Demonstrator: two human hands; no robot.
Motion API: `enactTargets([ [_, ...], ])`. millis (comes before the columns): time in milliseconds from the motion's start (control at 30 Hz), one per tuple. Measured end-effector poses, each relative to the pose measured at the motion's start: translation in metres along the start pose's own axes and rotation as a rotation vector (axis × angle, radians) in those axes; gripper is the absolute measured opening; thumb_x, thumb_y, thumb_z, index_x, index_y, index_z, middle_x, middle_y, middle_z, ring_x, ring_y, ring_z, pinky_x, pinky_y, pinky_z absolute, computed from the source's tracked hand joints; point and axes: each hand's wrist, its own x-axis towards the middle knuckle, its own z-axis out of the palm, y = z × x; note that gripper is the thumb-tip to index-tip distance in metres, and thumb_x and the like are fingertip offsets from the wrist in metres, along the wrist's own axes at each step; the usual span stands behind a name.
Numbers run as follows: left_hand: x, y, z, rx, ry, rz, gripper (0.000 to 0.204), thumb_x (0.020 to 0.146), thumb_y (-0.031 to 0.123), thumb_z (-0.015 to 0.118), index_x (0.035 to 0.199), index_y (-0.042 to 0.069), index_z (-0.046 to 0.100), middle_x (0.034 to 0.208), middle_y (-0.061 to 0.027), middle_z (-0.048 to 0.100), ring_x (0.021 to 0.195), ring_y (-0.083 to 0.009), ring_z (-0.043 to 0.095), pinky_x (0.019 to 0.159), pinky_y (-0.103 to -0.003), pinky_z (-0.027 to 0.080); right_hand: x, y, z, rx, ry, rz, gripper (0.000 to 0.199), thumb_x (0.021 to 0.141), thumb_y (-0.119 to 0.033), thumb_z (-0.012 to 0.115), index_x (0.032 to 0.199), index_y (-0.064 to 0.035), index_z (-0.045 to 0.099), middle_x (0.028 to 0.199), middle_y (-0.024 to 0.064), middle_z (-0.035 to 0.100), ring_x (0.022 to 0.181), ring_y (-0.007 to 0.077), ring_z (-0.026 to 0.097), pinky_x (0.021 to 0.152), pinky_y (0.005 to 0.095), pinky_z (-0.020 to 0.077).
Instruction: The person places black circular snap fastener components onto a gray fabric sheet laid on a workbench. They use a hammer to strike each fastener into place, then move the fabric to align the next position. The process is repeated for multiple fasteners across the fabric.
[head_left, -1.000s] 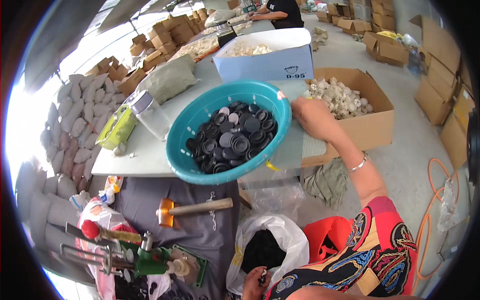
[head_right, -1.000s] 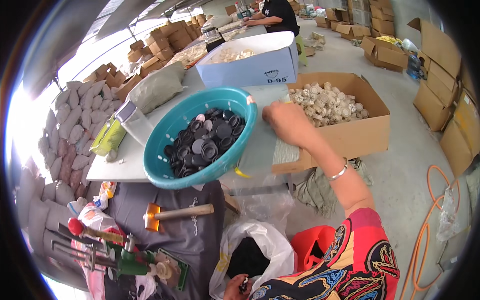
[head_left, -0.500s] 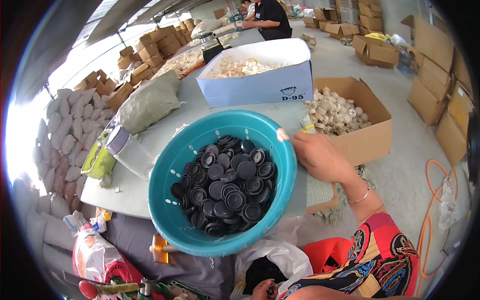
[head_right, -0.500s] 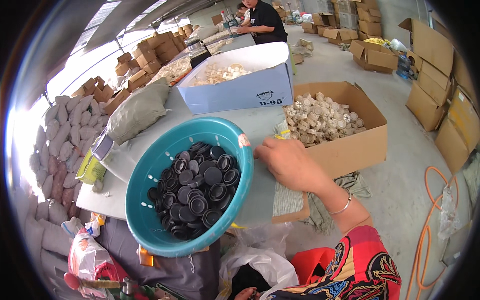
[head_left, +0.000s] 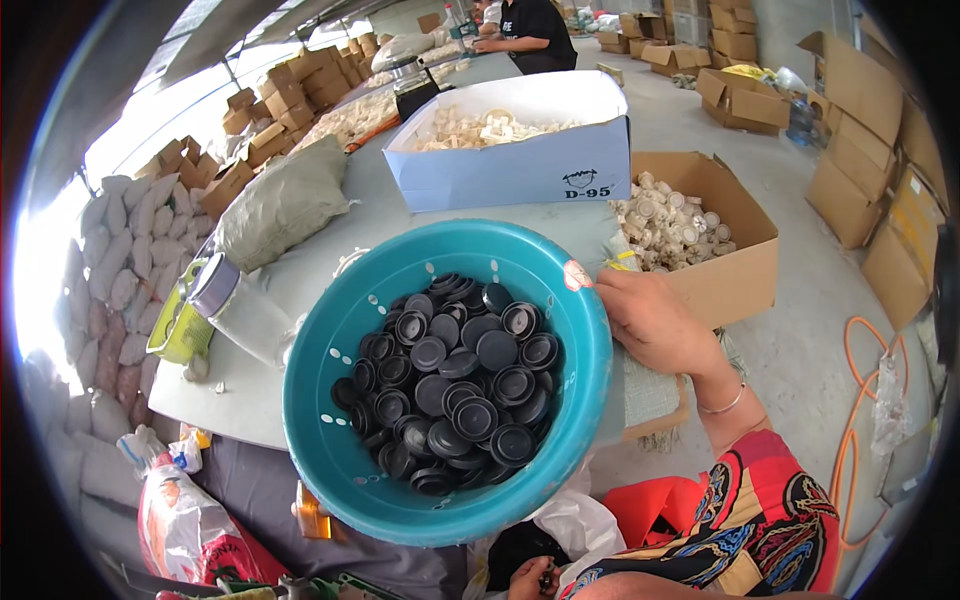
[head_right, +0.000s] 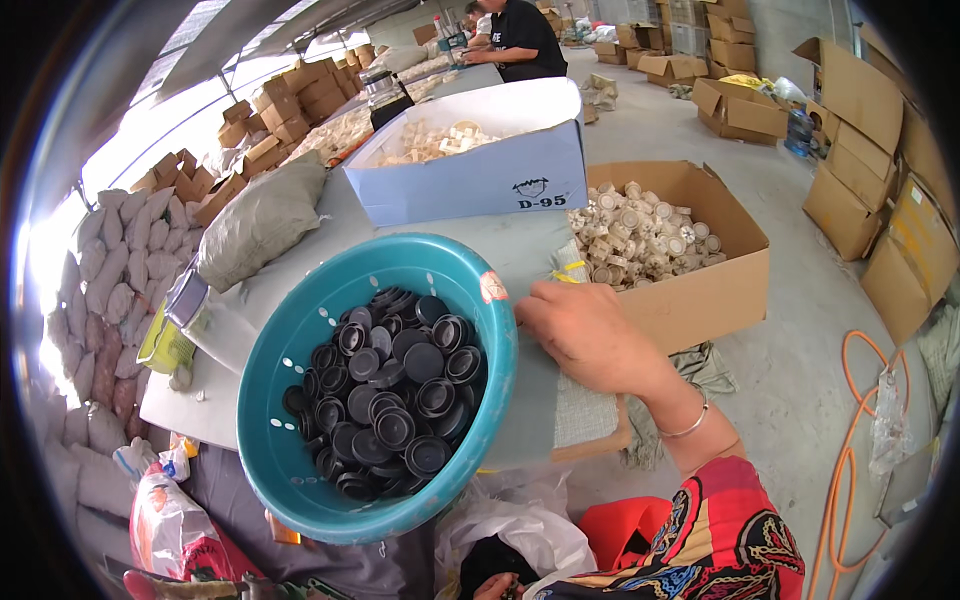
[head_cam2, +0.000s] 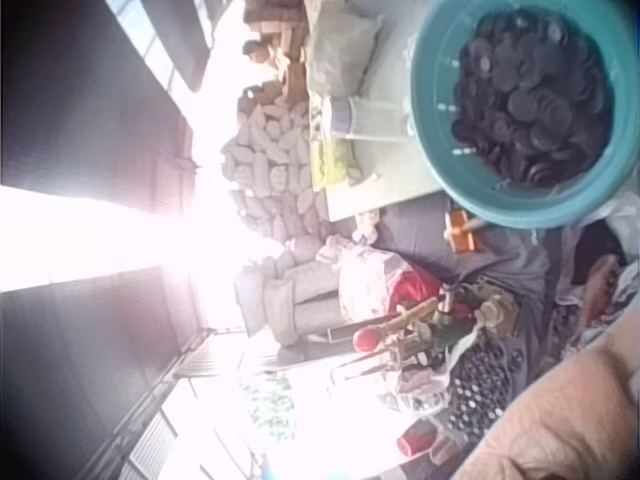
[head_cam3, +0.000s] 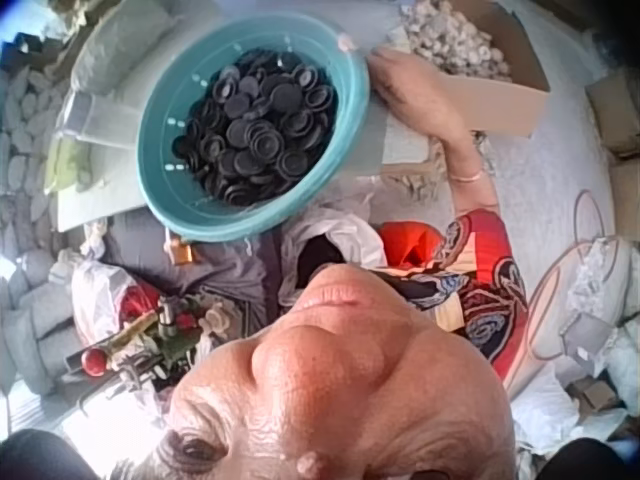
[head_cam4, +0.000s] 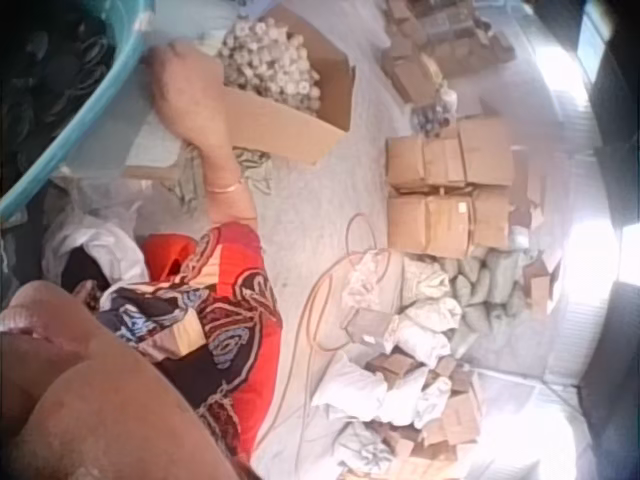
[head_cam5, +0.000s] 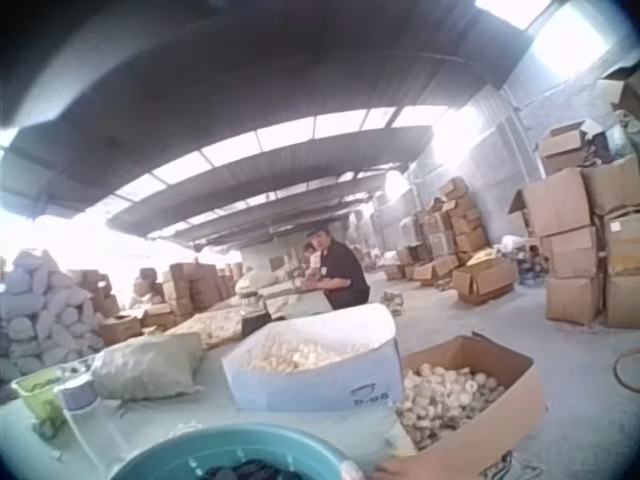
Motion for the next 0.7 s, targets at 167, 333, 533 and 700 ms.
enactTargets([
  [167,0.002,-0.009,-0.071,-0.659,-0.336,0.041,0.026,0.092,0.031,0.062,0.106,0.010,0.064,0.077,-0.0014,0.057,0.065,-0.0140,0.050,0.057,-0.029,0.038,0.000,0.000,0.004,-0.030,0.009,-0.007,0.015,0.076,-0.003,0.058,0.091,-0.0046,0.059,0.083,0.0107,0.054,0.080,0.0350,0.057,0.063,0.0456,0.0441],
  [333,-0.043,0.074,-0.218,-1.097,-0.623,-0.018,0.026,0.093,0.030,0.062,0.105,0.007,0.064,0.082,-0.0057,0.061,0.072,-0.0183,0.055,0.065,-0.033,0.043,-0.004,0.001,0.007,-0.018,0.029,-0.014,0.011,0.077,-0.003,0.057,0.088,-0.0033,0.057,0.083,0.0120,0.053,0.079,0.0361,0.056,0.063,0.0456,0.0436],
  [533,-0.069,0.109,-0.273,-1.377,-0.789,-0.098,0.027,0.093,0.027,0.062,0.104,0.003,0.065,0.088,-0.0107,0.067,0.081,-0.0236,0.062,0.075,-0.037,0.049,-0.003,-0.002,0.003,0.001,0.036,-0.016,0.010,0.080,-0.004,0.057,0.090,-0.0026,0.058,0.082,0.0133,0.053,0.079,0.0366,0.056,0.064,0.0464,0.0437],
  [700,-0.056,0.116,-0.236,-1.509,-0.727,-0.252,0.011,0.093,0.016,0.062,0.096,0.005,0.062,0.078,-0.0118,0.067,0.054,-0.0160,0.058,0.043,-0.026,0.041,-0.002,-0.001,0.004,0.030,0.041,-0.008,0.014,0.083,-0.006,0.057,0.097,-0.0033,0.062,0.083,0.0147,0.056,0.081,0.0376,0.057,0.067,0.0470,0.0448],
])
